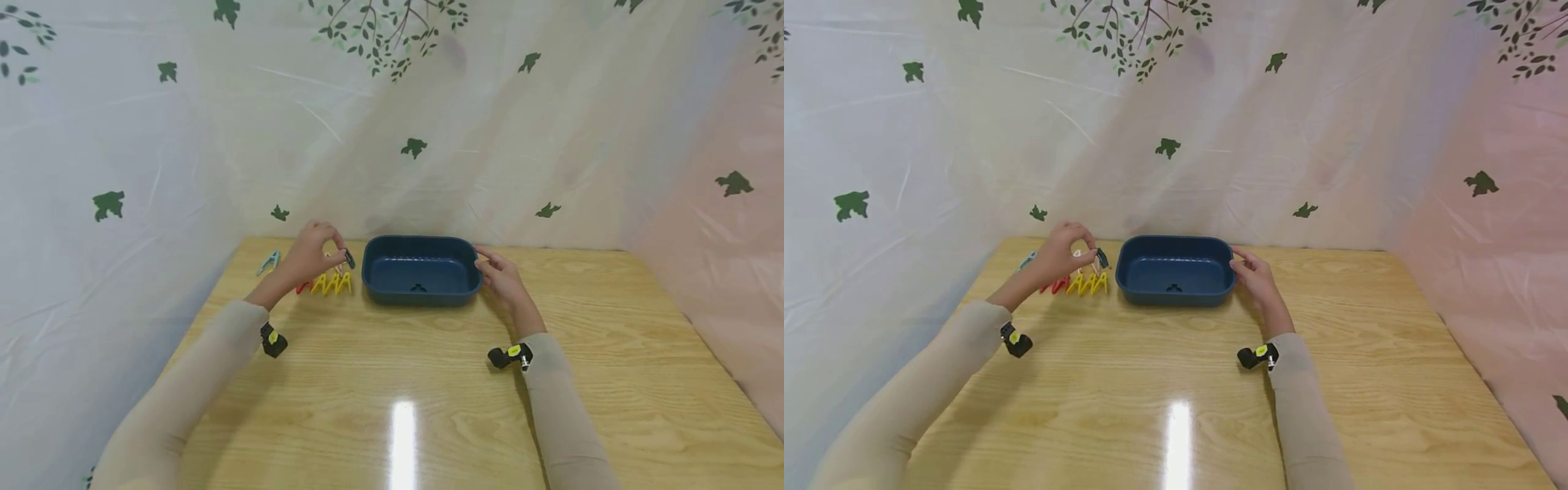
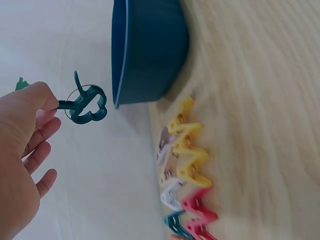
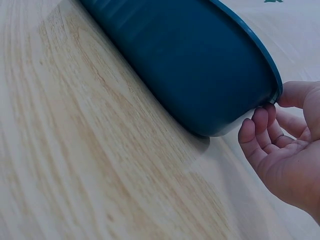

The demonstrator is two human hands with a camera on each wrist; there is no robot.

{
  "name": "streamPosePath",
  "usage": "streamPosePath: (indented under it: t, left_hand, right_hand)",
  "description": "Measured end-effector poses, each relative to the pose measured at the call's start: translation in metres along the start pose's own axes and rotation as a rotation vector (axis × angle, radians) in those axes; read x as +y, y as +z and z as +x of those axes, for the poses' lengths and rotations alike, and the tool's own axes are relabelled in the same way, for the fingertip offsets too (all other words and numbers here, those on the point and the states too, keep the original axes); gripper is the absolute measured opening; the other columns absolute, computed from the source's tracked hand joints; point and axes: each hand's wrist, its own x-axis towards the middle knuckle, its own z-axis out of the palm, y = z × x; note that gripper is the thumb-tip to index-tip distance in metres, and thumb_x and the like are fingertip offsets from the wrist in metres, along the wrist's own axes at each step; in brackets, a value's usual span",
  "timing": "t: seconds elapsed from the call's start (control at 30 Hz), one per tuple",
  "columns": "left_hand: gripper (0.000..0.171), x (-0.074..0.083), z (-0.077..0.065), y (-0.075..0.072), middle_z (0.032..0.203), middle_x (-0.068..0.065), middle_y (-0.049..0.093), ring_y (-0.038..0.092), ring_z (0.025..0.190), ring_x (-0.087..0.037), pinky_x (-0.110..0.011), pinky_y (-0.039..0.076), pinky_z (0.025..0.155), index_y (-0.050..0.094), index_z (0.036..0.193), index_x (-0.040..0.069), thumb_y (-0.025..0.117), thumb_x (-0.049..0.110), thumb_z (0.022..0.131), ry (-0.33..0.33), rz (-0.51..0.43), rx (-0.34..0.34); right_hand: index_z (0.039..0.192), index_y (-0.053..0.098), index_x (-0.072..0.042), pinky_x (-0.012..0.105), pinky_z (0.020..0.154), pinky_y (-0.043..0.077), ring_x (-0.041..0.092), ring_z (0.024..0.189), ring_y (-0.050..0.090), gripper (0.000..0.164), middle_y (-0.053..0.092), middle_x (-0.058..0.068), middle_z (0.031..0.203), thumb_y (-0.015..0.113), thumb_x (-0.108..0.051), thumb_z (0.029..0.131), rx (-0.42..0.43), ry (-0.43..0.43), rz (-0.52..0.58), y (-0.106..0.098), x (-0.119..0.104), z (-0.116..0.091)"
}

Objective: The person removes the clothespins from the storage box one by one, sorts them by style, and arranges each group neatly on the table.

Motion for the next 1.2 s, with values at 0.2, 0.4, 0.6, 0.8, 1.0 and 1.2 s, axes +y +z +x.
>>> streamPosePath:
  t: [0.2, 0.4, 0.6, 0.8, 1.0, 1.2]
  left_hand:
    - [0.006, -0.005, -0.015, -0.005, 0.100, -0.016, 0.069, 0.052, 0.106, -0.037, -0.053, 0.041, 0.100, 0.065, 0.088, 0.003, 0.070, 0.008, 0.089, -0.049, 0.009, -0.030]
    - [0.007, -0.011, -0.025, 0.000, 0.096, -0.013, 0.071, 0.057, 0.101, -0.035, -0.053, 0.042, 0.098, 0.067, 0.088, 0.003, 0.073, 0.008, 0.086, 0.001, 0.068, -0.049]
    - [0.008, -0.016, -0.032, 0.010, 0.094, -0.011, 0.070, 0.058, 0.099, -0.033, -0.051, 0.044, 0.096, 0.068, 0.087, 0.006, 0.075, 0.009, 0.085, 0.016, 0.097, -0.103]
    - [0.006, -0.018, -0.041, 0.021, 0.090, -0.009, 0.070, 0.056, 0.091, -0.030, -0.047, 0.045, 0.085, 0.068, 0.085, 0.008, 0.074, 0.008, 0.085, 0.049, 0.096, -0.115]
    - [0.008, -0.021, -0.044, 0.030, 0.084, -0.008, 0.070, 0.065, 0.084, -0.032, -0.057, 0.042, 0.104, 0.068, 0.083, 0.006, 0.077, 0.006, 0.085, 0.116, 0.089, -0.092]
    - [0.009, -0.019, -0.044, 0.035, 0.087, -0.009, 0.072, 0.066, 0.086, -0.031, -0.061, 0.040, 0.110, 0.070, 0.085, 0.006, 0.079, 0.007, 0.084, 0.130, 0.091, -0.069]
  right_hand:
    - [0.155, 0.038, 0.001, 0.016, 0.062, 0.043, 0.002, 0.064, 0.047, 0.055, 0.061, -0.009, 0.082, 0.055, -0.010, 0.104, -0.011, 0.013, 0.013, -0.001, -0.001, 0.000]
    - [0.155, 0.039, 0.000, 0.016, 0.065, 0.046, 0.001, 0.069, 0.053, 0.055, 0.062, -0.008, 0.087, 0.056, -0.011, 0.104, -0.005, 0.025, -0.004, -0.003, -0.001, 0.001]
    - [0.154, 0.039, 0.002, 0.018, 0.065, 0.045, 0.003, 0.068, 0.051, 0.053, 0.062, -0.007, 0.085, 0.055, -0.008, 0.104, -0.017, 0.042, 0.010, 0.000, -0.008, -0.002]
    - [0.154, 0.036, 0.005, 0.017, 0.065, 0.049, 0.004, 0.070, 0.056, 0.055, 0.063, -0.005, 0.085, 0.054, -0.005, 0.103, -0.027, 0.037, 0.041, 0.003, -0.009, -0.004]
    - [0.154, 0.035, 0.006, 0.016, 0.067, 0.051, 0.004, 0.073, 0.059, 0.054, 0.064, -0.004, 0.085, 0.052, -0.004, 0.104, -0.035, 0.039, 0.048, 0.004, -0.010, -0.005]
    - [0.155, 0.037, 0.002, 0.016, 0.064, 0.047, 0.002, 0.069, 0.054, 0.054, 0.063, -0.006, 0.086, 0.054, -0.009, 0.104, -0.026, 0.024, 0.025, -0.001, -0.002, 0.000]
